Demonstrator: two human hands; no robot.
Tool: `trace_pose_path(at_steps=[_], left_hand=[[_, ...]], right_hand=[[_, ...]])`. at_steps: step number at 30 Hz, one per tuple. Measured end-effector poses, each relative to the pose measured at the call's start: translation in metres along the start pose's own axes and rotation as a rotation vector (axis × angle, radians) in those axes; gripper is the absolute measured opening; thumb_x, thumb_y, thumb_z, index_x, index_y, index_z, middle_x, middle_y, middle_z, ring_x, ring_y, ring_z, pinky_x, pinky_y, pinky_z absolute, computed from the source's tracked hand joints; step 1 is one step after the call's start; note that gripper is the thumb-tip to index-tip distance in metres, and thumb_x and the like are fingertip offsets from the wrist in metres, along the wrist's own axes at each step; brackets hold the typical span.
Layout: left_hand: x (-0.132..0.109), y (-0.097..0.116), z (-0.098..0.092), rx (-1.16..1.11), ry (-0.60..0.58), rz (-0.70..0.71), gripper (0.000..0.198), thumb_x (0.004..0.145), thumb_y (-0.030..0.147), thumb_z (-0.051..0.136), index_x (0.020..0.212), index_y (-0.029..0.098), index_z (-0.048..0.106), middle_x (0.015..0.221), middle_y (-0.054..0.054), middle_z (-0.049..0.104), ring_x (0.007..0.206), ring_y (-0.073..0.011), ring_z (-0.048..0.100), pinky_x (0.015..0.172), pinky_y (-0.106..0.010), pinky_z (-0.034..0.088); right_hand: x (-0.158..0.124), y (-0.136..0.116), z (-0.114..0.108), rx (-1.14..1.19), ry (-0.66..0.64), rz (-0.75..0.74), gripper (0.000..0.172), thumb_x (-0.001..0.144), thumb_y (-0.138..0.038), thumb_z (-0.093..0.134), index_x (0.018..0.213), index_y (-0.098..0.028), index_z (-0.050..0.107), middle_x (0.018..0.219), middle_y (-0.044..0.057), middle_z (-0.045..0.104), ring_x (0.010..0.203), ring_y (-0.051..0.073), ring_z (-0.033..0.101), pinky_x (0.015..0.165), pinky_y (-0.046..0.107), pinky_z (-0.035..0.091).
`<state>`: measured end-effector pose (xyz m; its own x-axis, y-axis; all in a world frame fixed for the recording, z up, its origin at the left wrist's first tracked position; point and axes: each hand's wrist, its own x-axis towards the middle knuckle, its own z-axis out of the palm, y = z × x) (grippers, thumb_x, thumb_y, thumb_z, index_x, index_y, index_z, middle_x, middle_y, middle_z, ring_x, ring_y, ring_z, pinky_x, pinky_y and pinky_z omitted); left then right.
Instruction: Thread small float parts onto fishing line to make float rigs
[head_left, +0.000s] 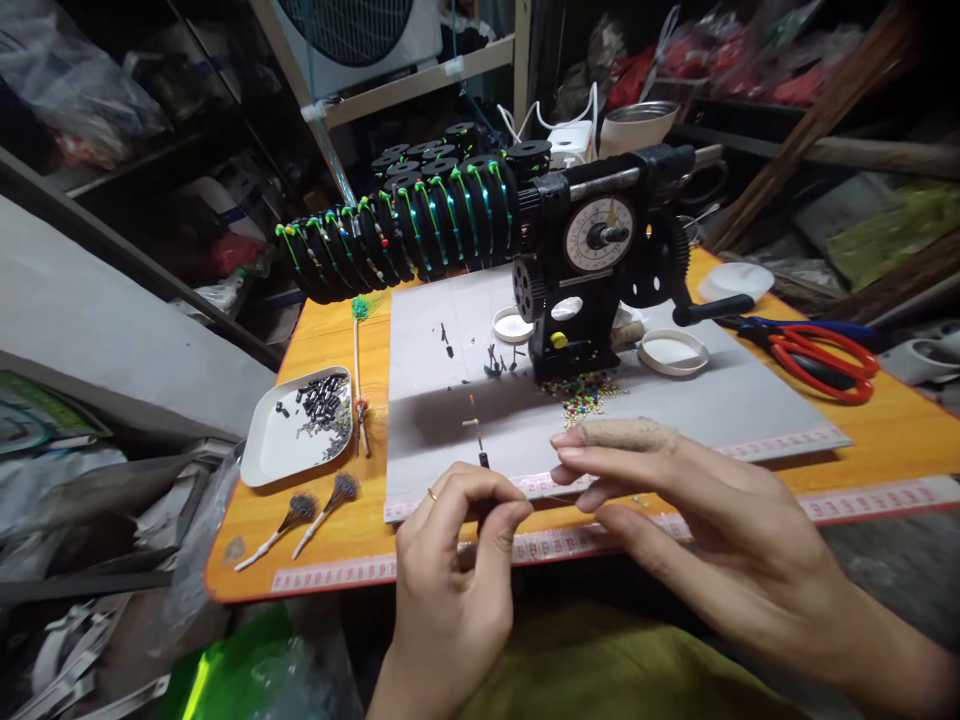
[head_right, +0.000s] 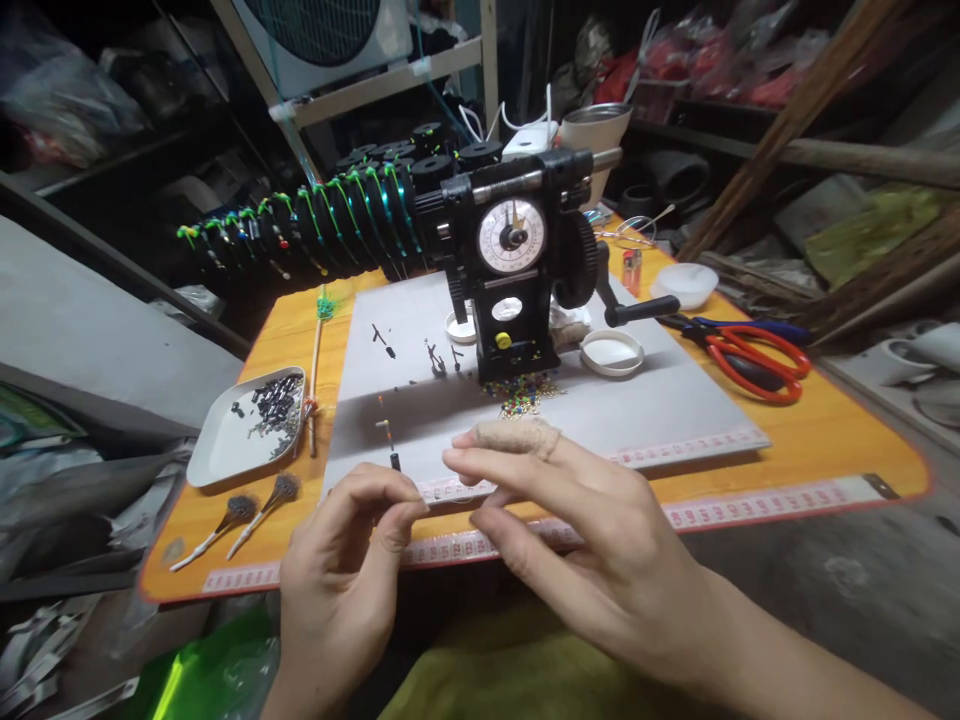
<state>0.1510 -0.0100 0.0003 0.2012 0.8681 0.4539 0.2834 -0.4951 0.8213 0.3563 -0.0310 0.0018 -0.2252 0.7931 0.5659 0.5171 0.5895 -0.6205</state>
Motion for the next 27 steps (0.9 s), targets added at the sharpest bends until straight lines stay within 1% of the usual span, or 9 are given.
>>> trace_pose_path(at_steps=[2, 4, 7, 9, 12, 18, 22, 25, 27], left_hand=[[-0.002, 0.0, 0.0, -0.011, -0.003, -0.004, 0.019, 0.093, 0.004, 0.058, 0.087, 0.021, 0.063, 0.078, 0.0, 0.065, 0.072, -0.0132, 0.063, 0.064, -0.02, 0.051], [-0.003, 0.0, 0.0, -0.015, -0.014, 0.015, 0.02, 0.092, 0.002, 0.058, 0.089, 0.021, 0.063, 0.079, 0.0, 0.065, 0.073, -0.0127, 0.063, 0.066, -0.02, 0.05], [-0.003, -0.001, 0.0, -0.021, -0.029, 0.044, 0.02, 0.092, 0.002, 0.057, 0.091, 0.021, 0.062, 0.08, 0.0, 0.064, 0.074, -0.0123, 0.062, 0.066, -0.02, 0.05], [-0.003, -0.002, 0.0, -0.02, -0.037, 0.051, 0.019, 0.092, 0.002, 0.057, 0.09, 0.021, 0.062, 0.08, 0.0, 0.064, 0.073, -0.0125, 0.061, 0.065, -0.02, 0.05], [-0.002, -0.002, -0.002, -0.007, -0.046, 0.058, 0.019, 0.092, 0.002, 0.057, 0.09, 0.02, 0.061, 0.079, -0.001, 0.063, 0.073, -0.0131, 0.06, 0.063, -0.021, 0.05], [0.0, -0.001, -0.001, 0.008, -0.054, 0.079, 0.02, 0.092, 0.002, 0.055, 0.088, 0.02, 0.06, 0.077, -0.001, 0.063, 0.07, -0.0138, 0.06, 0.059, -0.022, 0.049], [-0.002, -0.001, 0.0, -0.028, -0.039, 0.03, 0.018, 0.093, 0.004, 0.057, 0.089, 0.021, 0.062, 0.078, -0.002, 0.063, 0.072, -0.0144, 0.061, 0.057, -0.021, 0.049], [-0.004, -0.001, 0.001, -0.061, 0.009, -0.012, 0.018, 0.094, 0.005, 0.058, 0.088, 0.021, 0.062, 0.078, 0.0, 0.062, 0.072, -0.0131, 0.06, 0.061, -0.02, 0.049], [-0.004, -0.001, 0.003, -0.101, 0.052, -0.036, 0.018, 0.094, 0.006, 0.06, 0.087, 0.021, 0.063, 0.077, 0.0, 0.061, 0.071, -0.0124, 0.059, 0.063, -0.019, 0.049]], right_hand=[[0.003, -0.005, 0.002, -0.057, 0.009, -0.055, 0.04, 0.095, -0.015, 0.062, 0.135, -0.02, 0.061, 0.124, 0.012, 0.071, 0.116, 0.022, 0.069, 0.096, 0.028, 0.06], [0.007, -0.009, 0.005, -0.073, 0.02, -0.089, 0.038, 0.095, -0.014, 0.062, 0.133, -0.019, 0.063, 0.114, 0.011, 0.073, 0.106, 0.02, 0.072, 0.087, 0.025, 0.062], [0.011, -0.011, 0.008, -0.054, 0.02, -0.089, 0.027, 0.096, -0.008, 0.057, 0.115, -0.019, 0.072, 0.092, 0.006, 0.071, 0.082, 0.014, 0.071, 0.07, 0.021, 0.06], [0.013, -0.01, 0.006, -0.078, 0.004, -0.082, 0.022, 0.095, -0.007, 0.057, 0.105, -0.018, 0.073, 0.085, 0.005, 0.068, 0.075, 0.013, 0.068, 0.066, 0.019, 0.058], [0.012, -0.008, 0.002, -0.127, -0.016, -0.088, 0.019, 0.095, -0.008, 0.057, 0.102, -0.016, 0.073, 0.085, 0.006, 0.067, 0.076, 0.013, 0.068, 0.067, 0.019, 0.057], [0.012, -0.007, 0.0, -0.097, -0.03, -0.09, 0.021, 0.096, -0.008, 0.056, 0.104, -0.018, 0.072, 0.084, 0.005, 0.068, 0.075, 0.013, 0.067, 0.064, 0.019, 0.056], [0.013, -0.008, -0.001, -0.048, 0.002, -0.043, 0.023, 0.096, -0.009, 0.058, 0.107, -0.023, 0.073, 0.089, 0.004, 0.069, 0.079, 0.014, 0.069, 0.066, 0.021, 0.057], [0.012, -0.009, -0.004, 0.002, 0.038, 0.026, 0.023, 0.097, -0.013, 0.059, 0.112, -0.024, 0.072, 0.092, 0.003, 0.071, 0.082, 0.013, 0.07, 0.071, 0.021, 0.059], [0.01, -0.009, -0.006, 0.025, 0.06, 0.081, 0.021, 0.098, -0.015, 0.059, 0.112, -0.025, 0.072, 0.093, 0.003, 0.072, 0.084, 0.013, 0.071, 0.075, 0.02, 0.059]])
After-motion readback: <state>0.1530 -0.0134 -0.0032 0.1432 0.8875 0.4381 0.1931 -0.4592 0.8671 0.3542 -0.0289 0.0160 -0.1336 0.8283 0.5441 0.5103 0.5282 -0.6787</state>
